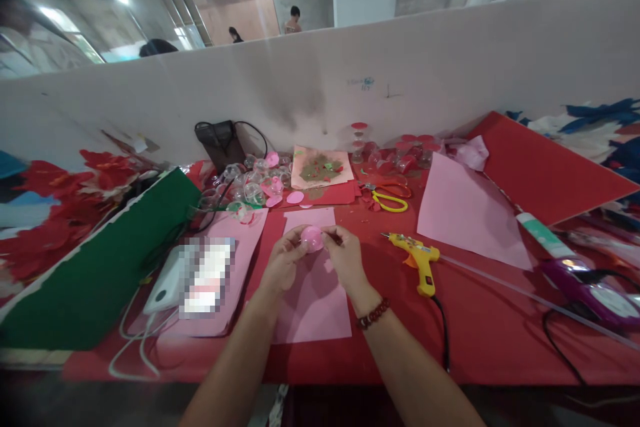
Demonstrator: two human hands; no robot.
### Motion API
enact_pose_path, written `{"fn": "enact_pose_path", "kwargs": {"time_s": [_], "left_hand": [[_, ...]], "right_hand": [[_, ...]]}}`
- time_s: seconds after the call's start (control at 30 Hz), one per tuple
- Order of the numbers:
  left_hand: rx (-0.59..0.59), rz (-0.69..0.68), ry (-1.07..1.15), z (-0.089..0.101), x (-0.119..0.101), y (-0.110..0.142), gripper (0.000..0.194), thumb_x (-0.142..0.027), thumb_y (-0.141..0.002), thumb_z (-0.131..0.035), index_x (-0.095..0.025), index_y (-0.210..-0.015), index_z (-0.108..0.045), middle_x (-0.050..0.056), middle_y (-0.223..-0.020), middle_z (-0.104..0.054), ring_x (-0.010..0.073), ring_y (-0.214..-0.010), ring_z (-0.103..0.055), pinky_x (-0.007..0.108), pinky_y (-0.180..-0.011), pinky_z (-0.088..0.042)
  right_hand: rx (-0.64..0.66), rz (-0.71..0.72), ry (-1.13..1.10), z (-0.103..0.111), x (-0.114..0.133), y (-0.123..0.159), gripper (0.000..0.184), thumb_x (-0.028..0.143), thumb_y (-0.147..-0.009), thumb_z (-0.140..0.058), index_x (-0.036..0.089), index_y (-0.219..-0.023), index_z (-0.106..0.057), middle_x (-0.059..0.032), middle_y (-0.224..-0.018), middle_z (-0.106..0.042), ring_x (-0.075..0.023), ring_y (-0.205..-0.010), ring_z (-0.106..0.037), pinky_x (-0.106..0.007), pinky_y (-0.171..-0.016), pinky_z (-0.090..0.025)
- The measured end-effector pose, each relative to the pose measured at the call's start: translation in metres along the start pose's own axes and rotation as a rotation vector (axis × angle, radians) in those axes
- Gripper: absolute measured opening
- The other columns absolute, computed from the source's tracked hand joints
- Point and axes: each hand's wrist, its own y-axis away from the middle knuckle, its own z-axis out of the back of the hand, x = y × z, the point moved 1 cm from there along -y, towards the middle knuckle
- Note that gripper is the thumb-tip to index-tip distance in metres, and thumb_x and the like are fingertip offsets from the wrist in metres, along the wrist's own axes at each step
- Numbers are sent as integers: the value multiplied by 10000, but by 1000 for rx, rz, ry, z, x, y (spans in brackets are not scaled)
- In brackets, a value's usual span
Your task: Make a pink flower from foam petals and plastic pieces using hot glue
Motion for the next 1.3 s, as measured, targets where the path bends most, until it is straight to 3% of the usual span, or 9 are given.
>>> {"fn": "enact_pose_path", "kwargs": {"time_s": [0.13,0.33,0.47,0.63,0.8,0.93,1.03,1.17,1.3], "left_hand": [[-19,2,83,0,2,-1,351,-199,-637,-781,-176,-974,-684,54,-968,-672,148,-834,-606,261,-761,-463],[7,15,308,2,1,-3,320,-179,-695,-743,-195,-1000,-648,40,-994,-655,133,-864,-610,265,-811,-469],[5,60,321,2,-1,-2,309,-166,-685,-749,-182,-977,-647,43,-967,-658,137,-846,-617,265,-784,-481],[-2,81,357,-1,-4,0,389,-147,-652,-764,-196,-1021,-649,38,-1015,-659,129,-854,-625,272,-826,-477],[1,61,224,-2,-2,0,340,-182,-681,-753,-178,-1009,-662,60,-1013,-674,151,-870,-630,283,-819,-474],[-35,23,244,0,2,-2,294,-187,-678,-757,-178,-958,-667,49,-980,-679,144,-848,-629,279,-805,-476],[-33,21,317,-1,3,-3,303,-181,-665,-764,-184,-950,-662,35,-963,-677,135,-844,-627,280,-822,-471],[-26,69,333,-3,1,-2,321,-157,-654,-769,-178,-955,-658,27,-928,-679,119,-808,-628,261,-815,-466],[2,126,433,-3,0,-1,318,-150,-656,-768,-173,-953,-654,35,-952,-684,140,-862,-639,306,-917,-449]], "right_hand": [[0,12,-83,-1,4,1,228,375,-661,-711,172,-764,-690,-18,-731,-666,-137,-645,-555,-261,-612,-454],[59,-40,-41,-4,-1,3,284,411,-661,-712,187,-833,-689,-31,-793,-678,-159,-658,-571,-241,-498,-442],[12,15,-62,-3,-2,3,227,363,-636,-738,166,-733,-680,-12,-722,-654,-136,-668,-570,-261,-639,-488],[60,-54,-41,-2,2,4,359,464,-696,-680,166,-895,-705,-39,-791,-668,-144,-609,-558,-248,-472,-463],[-13,38,-15,0,3,2,279,426,-665,-718,159,-746,-703,-28,-727,-674,-150,-656,-578,-273,-613,-493],[30,21,-61,-2,3,3,278,410,-690,-707,167,-824,-709,-36,-778,-693,-158,-689,-594,-278,-638,-494],[52,5,-71,-4,3,4,275,386,-685,-714,172,-858,-716,-46,-825,-702,-165,-702,-601,-282,-626,-499],[-32,15,-76,-2,1,3,231,361,-639,-752,170,-764,-712,-25,-768,-690,-155,-685,-594,-274,-620,-505],[-20,47,-13,-1,-1,3,273,407,-700,-701,187,-860,-727,-25,-770,-699,-160,-630,-593,-286,-553,-503]]}}
